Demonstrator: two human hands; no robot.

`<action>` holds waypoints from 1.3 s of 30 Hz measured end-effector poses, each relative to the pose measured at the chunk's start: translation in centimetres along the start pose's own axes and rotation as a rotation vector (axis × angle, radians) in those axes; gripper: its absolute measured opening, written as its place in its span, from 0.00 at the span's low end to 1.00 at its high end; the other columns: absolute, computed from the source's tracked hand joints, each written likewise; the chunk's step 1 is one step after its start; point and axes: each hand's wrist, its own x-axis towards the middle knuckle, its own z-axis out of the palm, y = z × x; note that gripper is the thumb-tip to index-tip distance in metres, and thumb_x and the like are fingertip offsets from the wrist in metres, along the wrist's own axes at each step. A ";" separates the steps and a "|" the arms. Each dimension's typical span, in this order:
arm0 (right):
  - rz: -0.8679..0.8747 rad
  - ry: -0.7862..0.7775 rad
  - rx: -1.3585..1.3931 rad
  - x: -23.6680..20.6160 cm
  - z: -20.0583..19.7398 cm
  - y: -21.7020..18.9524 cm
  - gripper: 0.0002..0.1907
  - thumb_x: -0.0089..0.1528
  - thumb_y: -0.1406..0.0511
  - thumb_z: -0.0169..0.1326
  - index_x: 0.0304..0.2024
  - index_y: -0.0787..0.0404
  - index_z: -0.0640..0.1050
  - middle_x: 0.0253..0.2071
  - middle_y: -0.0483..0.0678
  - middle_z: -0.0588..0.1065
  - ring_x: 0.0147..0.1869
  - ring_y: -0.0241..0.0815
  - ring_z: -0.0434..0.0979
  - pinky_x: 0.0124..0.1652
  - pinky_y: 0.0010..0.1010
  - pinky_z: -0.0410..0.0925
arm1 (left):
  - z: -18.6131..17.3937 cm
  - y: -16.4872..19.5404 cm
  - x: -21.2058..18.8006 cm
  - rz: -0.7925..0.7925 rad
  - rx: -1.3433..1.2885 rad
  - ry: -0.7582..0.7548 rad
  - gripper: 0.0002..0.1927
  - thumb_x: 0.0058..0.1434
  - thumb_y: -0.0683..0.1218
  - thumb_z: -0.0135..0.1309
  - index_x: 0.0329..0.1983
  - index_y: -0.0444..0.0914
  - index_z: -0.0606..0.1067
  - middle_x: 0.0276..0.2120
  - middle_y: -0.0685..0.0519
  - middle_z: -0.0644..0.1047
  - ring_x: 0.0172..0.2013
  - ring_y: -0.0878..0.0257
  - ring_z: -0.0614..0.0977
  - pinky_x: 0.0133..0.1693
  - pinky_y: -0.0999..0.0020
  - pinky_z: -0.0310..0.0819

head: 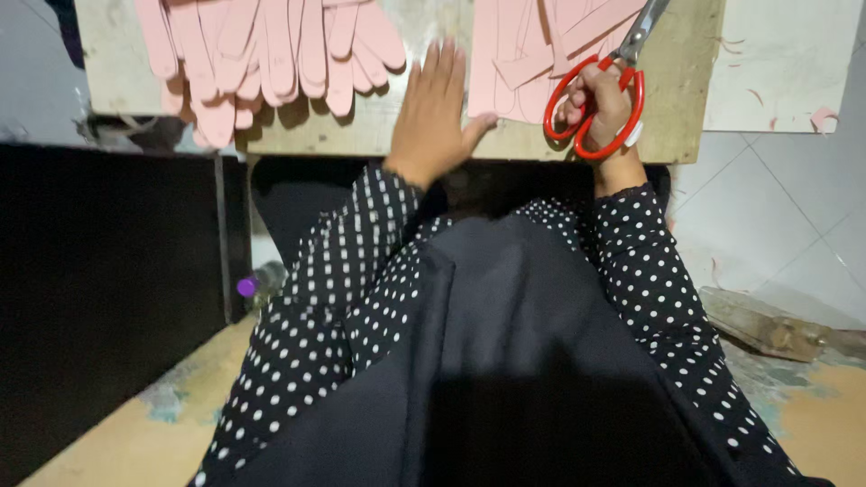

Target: The person cuts pink insole-shaped pieces from sheets of pink material using red-handled scissors, following drawn outlines. They trim each piece along the curve, set finished pieces onto a growing pile on the workbench, and continue cutting more pieces from the sheets.

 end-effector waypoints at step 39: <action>-0.068 0.301 0.050 -2.6 -3.3 -2.6 0.09 0.66 0.65 0.51 0.30 0.59 0.69 0.24 0.46 0.69 0.22 0.35 0.67 0.24 0.27 0.65 | 2.7 22.6 5.8 0.524 -0.370 -0.044 0.34 0.51 0.45 0.61 0.64 0.50 0.70 0.67 0.41 0.67 0.47 0.54 0.80 0.49 0.23 0.54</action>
